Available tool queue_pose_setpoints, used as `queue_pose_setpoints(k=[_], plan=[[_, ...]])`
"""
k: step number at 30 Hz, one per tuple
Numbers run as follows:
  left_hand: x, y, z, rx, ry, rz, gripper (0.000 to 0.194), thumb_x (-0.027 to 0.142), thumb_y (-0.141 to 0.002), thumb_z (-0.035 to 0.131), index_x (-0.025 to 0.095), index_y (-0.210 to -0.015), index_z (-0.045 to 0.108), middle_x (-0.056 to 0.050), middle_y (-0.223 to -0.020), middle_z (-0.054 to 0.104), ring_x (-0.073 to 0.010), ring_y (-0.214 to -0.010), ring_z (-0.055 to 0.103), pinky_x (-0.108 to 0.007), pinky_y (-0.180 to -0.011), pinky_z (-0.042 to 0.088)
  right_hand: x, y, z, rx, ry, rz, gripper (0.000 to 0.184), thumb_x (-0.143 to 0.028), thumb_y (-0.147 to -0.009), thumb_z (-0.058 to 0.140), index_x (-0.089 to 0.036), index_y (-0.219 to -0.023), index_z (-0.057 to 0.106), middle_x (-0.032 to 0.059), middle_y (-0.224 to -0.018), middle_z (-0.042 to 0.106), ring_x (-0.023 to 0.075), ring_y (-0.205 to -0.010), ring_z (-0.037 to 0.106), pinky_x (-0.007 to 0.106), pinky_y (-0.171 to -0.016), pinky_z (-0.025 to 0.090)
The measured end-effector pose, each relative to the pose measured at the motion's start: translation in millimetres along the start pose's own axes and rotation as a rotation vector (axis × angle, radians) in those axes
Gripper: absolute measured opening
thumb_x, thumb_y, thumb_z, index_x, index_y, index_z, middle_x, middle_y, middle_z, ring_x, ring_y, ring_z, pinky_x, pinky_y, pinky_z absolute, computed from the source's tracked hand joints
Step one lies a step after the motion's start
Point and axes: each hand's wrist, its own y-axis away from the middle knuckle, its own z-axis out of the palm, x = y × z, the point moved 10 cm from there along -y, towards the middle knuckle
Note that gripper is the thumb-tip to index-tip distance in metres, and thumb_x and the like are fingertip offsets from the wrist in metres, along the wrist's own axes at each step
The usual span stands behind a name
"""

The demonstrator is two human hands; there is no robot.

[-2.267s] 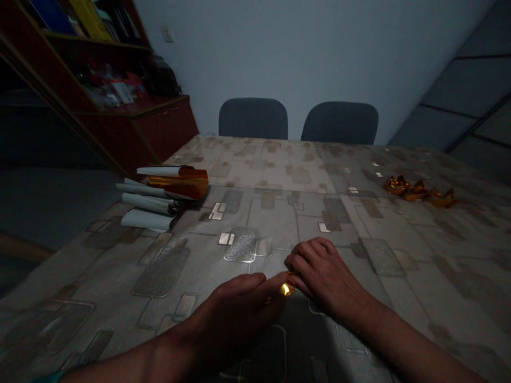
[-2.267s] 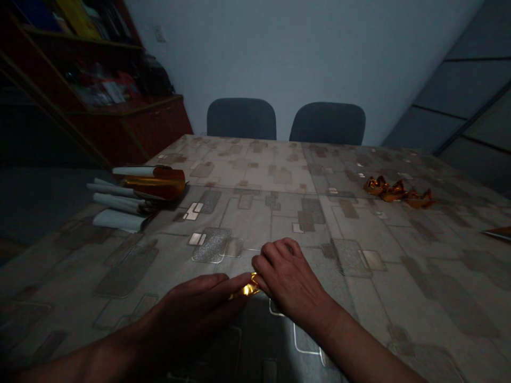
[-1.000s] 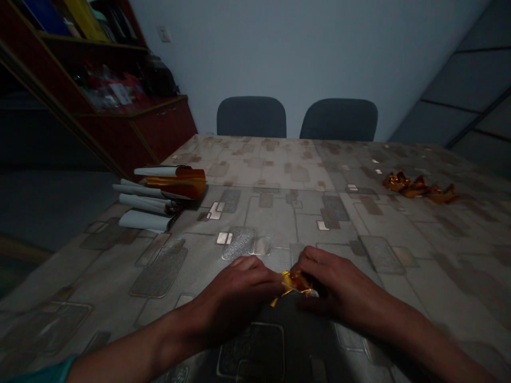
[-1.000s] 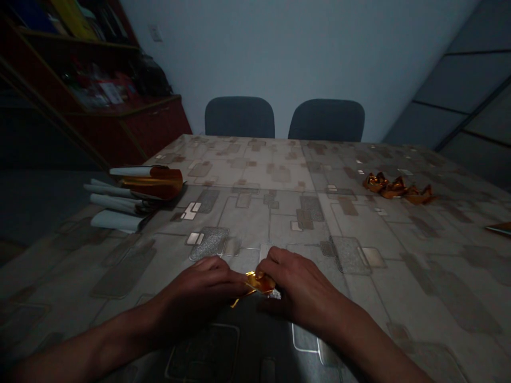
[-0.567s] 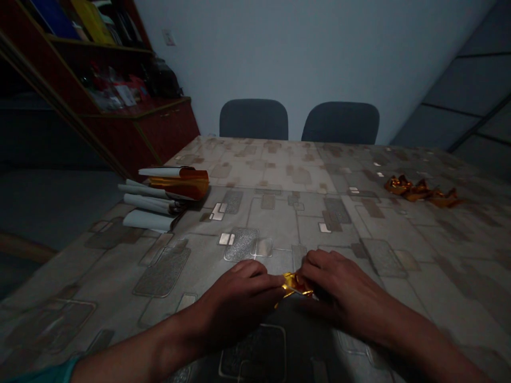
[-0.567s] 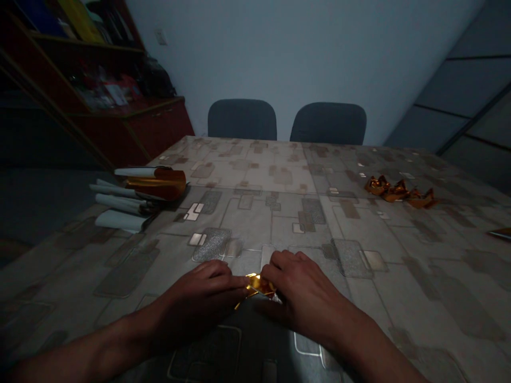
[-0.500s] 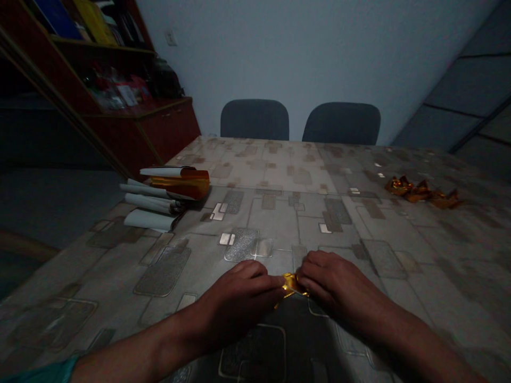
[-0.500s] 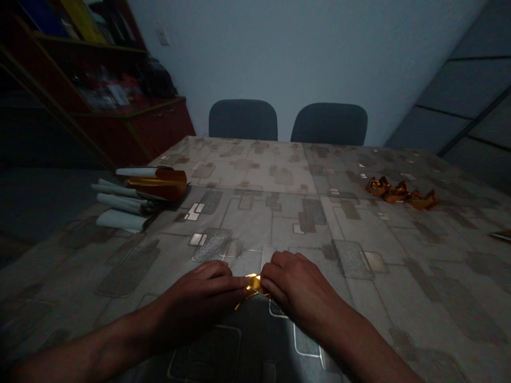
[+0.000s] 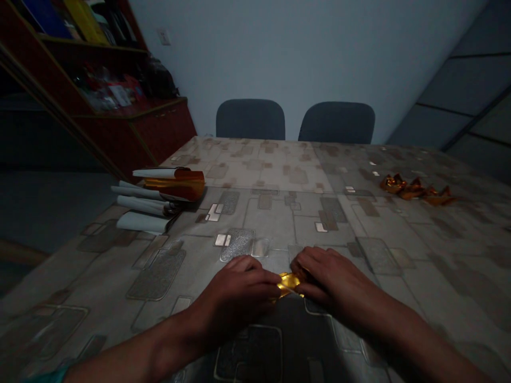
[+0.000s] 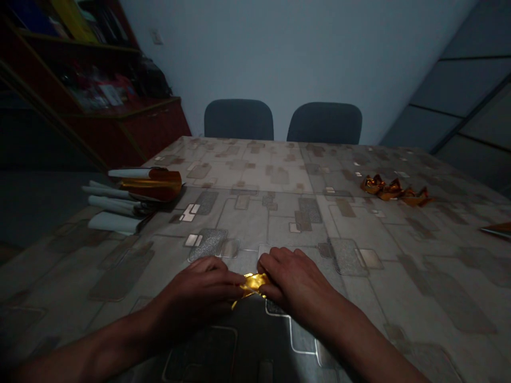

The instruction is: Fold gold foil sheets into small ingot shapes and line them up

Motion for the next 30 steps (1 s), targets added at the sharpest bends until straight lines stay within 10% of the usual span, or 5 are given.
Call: queue_pose_setpoints(k=[13, 30], plan=[[-18.1, -14.7, 7.6, -0.181, -0.104, -0.435, 0.016, 0.031, -0.086, 0.066, 0.019, -0.093, 0.058, -0.004, -0.094, 0.06, -0.024, -0.089, 0.053, -0.034, -0.074, 0.04, -6.2, -2.4, -5.0, 0.1, -0.093, -0.086, 0.008, -0.022, -0.092, 0.066, -0.021, -0.089, 0.059, 0.0025, -0.094, 0.059, 0.0211, -0.091, 0.053, 0.034, -0.08, 0.038], [-33.7, -5.0, 9.1, 0.006, 0.632, -0.607, 0.014, 0.024, -0.077, 0.062, 0.015, -0.068, 0.067, 0.003, -0.06, 0.06, -0.0118, -0.058, 0.052, -0.022, -0.056, 0.036, -17.5, -5.7, 3.3, 0.142, -0.336, -0.018, 0.014, -0.013, -0.087, 0.061, -0.018, -0.074, 0.062, -0.0025, -0.065, 0.063, 0.013, -0.061, 0.057, 0.028, -0.066, 0.038]])
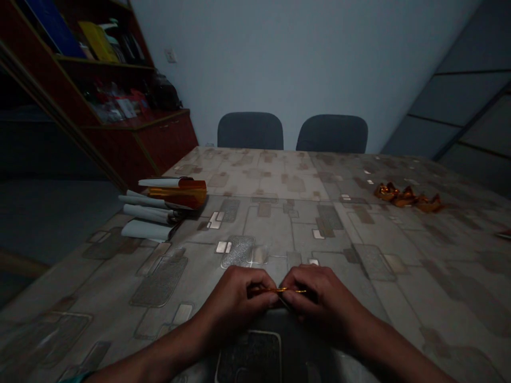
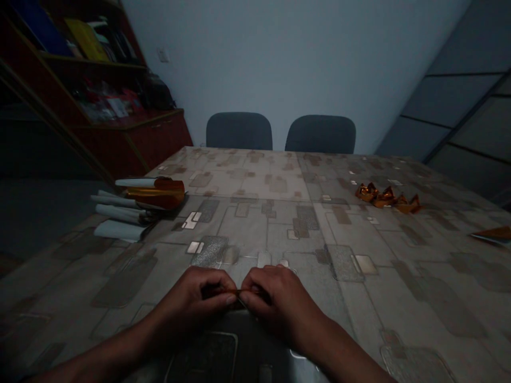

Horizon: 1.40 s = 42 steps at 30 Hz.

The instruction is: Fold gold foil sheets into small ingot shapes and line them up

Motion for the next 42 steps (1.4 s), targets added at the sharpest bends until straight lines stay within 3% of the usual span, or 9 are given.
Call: queue_pose_setpoints(k=[3, 10, 22, 26, 33, 35, 38, 40, 42], plan=[[-3.8, 0.1, 5.0, -0.05, 0.065, -0.014, 0.013, 0.025, -0.077, 0.065, 0.015, -0.071, 0.07, 0.002, -0.063, 0.064, -0.0125, -0.06, 0.056, -0.022, -0.058, 0.04, -2.3, 0.1, 1.4, 0.008, 0.089, -0.047, 0.018, -0.017, -0.09, 0.059, -0.018, -0.073, 0.062, -0.0013, -0.067, 0.065, 0.0139, -0.063, 0.058, 0.031, -0.07, 0.039], [6.5, -1.2, -5.0, 0.004, -0.022, 0.064, 0.013, 0.023, -0.08, 0.064, 0.016, -0.08, 0.074, -0.002, -0.075, 0.072, -0.0159, -0.07, 0.062, -0.025, -0.064, 0.045, -7.6, 3.1, -1.5, -0.008, 0.19, -0.165, 0.013, -0.025, -0.097, 0.057, -0.018, -0.089, 0.066, 0.0017, -0.075, 0.068, 0.0168, -0.068, 0.061, 0.031, -0.069, 0.038], [26.7, 3.1, 0.7, -0.036, -0.296, 0.337, 0.019, 0.021, -0.092, 0.058, 0.017, -0.089, 0.077, -0.003, -0.075, 0.072, -0.0148, -0.069, 0.064, -0.023, -0.065, 0.044, -7.4, 3.9, 1.2, 0.012, 0.323, -0.184, 0.027, -0.031, -0.1, 0.053, -0.018, -0.081, 0.066, 0.0032, -0.069, 0.065, 0.0184, -0.066, 0.059, 0.031, -0.067, 0.04], [23.8, 1.9, -1.1, -0.012, -0.24, 0.294, 0.019, 0.021, -0.09, 0.059, 0.017, -0.086, 0.077, -0.003, -0.073, 0.073, -0.0148, -0.068, 0.064, -0.024, -0.066, 0.044, -3.9, 3.8, 3.0, -0.019, 0.244, -0.148, 0.023, -0.029, -0.1, 0.053, -0.018, -0.084, 0.066, 0.003, -0.073, 0.065, 0.0178, -0.069, 0.059, 0.031, -0.069, 0.04], [-7.2, -2.8, 4.0, -0.053, 0.102, 0.063, 0.021, 0.03, -0.087, 0.063, 0.014, -0.085, 0.076, -0.003, -0.076, 0.073, -0.0166, -0.072, 0.064, -0.023, -0.062, 0.045, -2.7, 3.9, -2.1, -0.04, 0.135, -0.071, 0.02, -0.026, -0.1, 0.053, -0.018, -0.088, 0.067, 0.0031, -0.078, 0.065, 0.0187, -0.074, 0.056, 0.031, -0.071, 0.037], [-3.8, -2.0, 6.1, -0.058, 0.031, 0.095, 0.02, 0.028, -0.087, 0.062, 0.014, -0.083, 0.076, -0.003, -0.074, 0.07, -0.0162, -0.071, 0.063, -0.024, -0.063, 0.045, -3.7, 4.0, 1.3, -0.076, 0.156, -0.079, 0.019, -0.023, -0.098, 0.056, -0.018, -0.084, 0.066, 0.0023, -0.076, 0.064, 0.0189, -0.076, 0.055, 0.032, -0.072, 0.036], [11.7, 2.3, 6.2, -0.018, -0.286, 0.222, 0.018, 0.024, -0.088, 0.062, 0.017, -0.078, 0.075, -0.002, -0.075, 0.066, -0.0171, -0.075, 0.061, -0.027, -0.07, 0.044, -7.7, 4.4, 8.0, -0.129, 0.199, -0.125, 0.024, -0.02, -0.097, 0.056, -0.018, -0.073, 0.06, 0.0005, -0.073, 0.063, 0.0186, -0.077, 0.053, 0.034, -0.076, 0.034], [15.5, 5.2, 8.3, -0.024, -0.426, 0.257, 0.012, 0.023, -0.089, 0.063, 0.019, -0.092, 0.074, 0.0, -0.074, 0.066, -0.017, -0.074, 0.061, -0.028, -0.07, 0.044, -6.4, 3.7, 9.3, -0.137, 0.194, -0.113, 0.026, -0.017, -0.097, 0.055, -0.018, -0.071, 0.058, -0.0006, -0.073, 0.063, 0.0179, -0.078, 0.053, 0.034, -0.078, 0.032], [16.0, 7.3, 7.3, -0.006, -0.508, 0.28, 0.022, 0.022, -0.088, 0.065, 0.019, -0.11, 0.067, 0.0, -0.082, 0.068, -0.0176, -0.077, 0.061, -0.028, -0.071, 0.046, -2.6, 2.3, 9.0, -0.134, 0.191, -0.071, 0.024, -0.015, -0.097, 0.055, -0.018, -0.073, 0.058, -0.0011, -0.076, 0.064, 0.0175, -0.08, 0.053, 0.034, -0.079, 0.031]])
